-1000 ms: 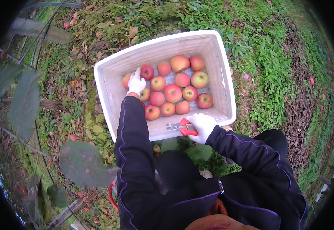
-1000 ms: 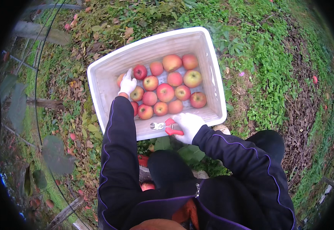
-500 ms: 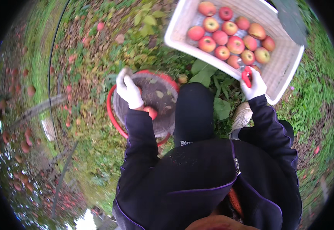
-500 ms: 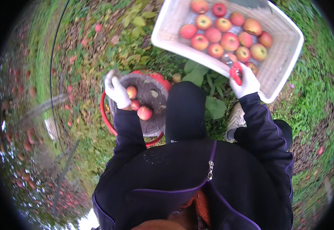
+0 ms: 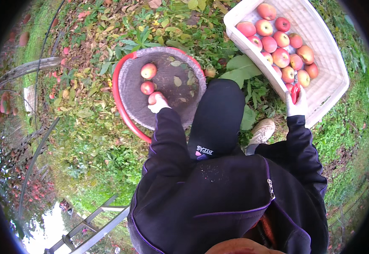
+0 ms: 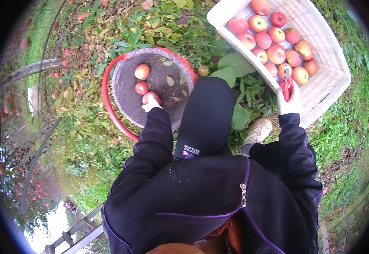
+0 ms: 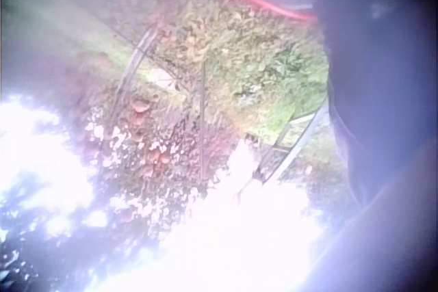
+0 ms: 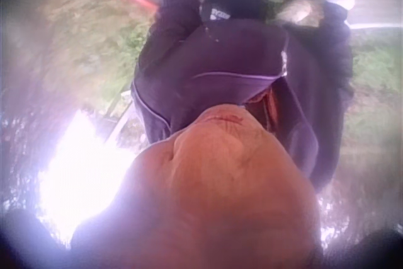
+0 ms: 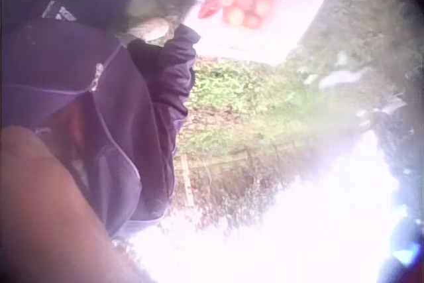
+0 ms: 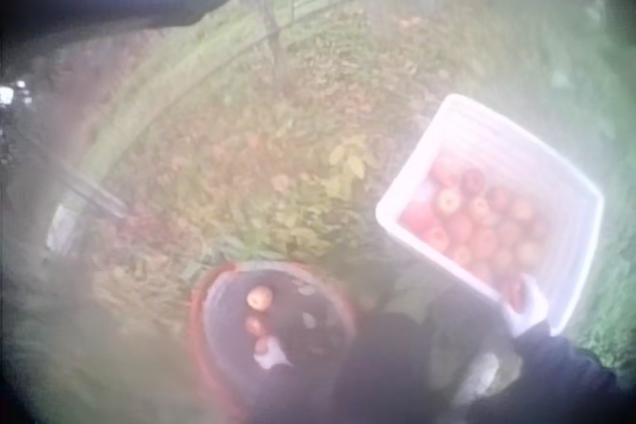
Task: The person picks red apples from an apple tree using pruning shears and places them into a bucket. They also transfer apples from the bucket into a white crate and climb a ladder to reach higher branches.
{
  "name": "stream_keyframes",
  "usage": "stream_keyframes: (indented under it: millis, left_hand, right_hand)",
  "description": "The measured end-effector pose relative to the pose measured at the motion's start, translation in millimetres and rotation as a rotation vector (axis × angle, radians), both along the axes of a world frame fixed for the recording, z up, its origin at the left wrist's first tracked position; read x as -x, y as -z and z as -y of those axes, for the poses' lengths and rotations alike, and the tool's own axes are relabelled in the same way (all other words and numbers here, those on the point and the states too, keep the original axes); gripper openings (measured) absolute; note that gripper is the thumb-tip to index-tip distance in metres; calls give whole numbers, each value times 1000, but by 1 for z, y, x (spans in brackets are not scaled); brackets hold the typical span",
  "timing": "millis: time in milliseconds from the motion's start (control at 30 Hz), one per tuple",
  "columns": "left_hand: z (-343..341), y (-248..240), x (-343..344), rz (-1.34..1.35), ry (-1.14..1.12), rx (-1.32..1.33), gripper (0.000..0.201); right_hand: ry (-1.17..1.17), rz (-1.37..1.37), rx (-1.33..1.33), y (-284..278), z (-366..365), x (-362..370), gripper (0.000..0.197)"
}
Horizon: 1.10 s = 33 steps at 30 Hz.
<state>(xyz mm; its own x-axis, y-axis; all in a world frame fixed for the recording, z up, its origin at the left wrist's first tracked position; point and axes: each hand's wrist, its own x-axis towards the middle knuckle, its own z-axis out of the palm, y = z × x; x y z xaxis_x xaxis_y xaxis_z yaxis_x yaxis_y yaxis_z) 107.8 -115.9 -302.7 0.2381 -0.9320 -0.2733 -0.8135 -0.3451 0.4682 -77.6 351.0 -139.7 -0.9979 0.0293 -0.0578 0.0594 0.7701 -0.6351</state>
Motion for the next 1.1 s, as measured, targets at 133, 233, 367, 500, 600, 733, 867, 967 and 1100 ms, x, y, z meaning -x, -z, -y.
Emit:
stream_keyframes:
  millis: [133, 233, 367, 500, 600, 733, 867, 967, 1100]
  left_hand:
    - [15, -2, -6, -39, -103, -152, 85]
    - [14, 6, -5, -353, -74, -264, 91]
    - [8, 17, 7, -488, -253, -343, 99]
    - [3, 8, 18, -565, -295, -339, 95]
    - [-11, -6, 24, -933, -381, -373, 79]
    - [-31, -32, 46, -1781, -348, -610, 59]
    - [-36, -67, 83, -1839, -216, -765, 84]
    - [-48, -106, 101, -1667, 280, -557, 92]
    - [-67, -175, 111, -1216, 749, -198, 87]
  right_hand:
    - [-10, -14, 36, 2, 0, -1, 58]
    - [-11, -3, 78, 3, 0, -1, 58]
    - [-34, -16, -19, 4, 0, 0, 59]
    - [-29, -43, -4, 3, 0, 0, 59]
    - [-13, -23, -63, 1, 1, 0, 58]
    - [-13, -27, -71, -4, 3, 0, 58]
    - [-2, -19, -102, -8, 6, 2, 57]
    - [-30, -58, -28, -8, 6, 1, 56]
    - [-14, -80, -74, -8, 4, -1, 56]
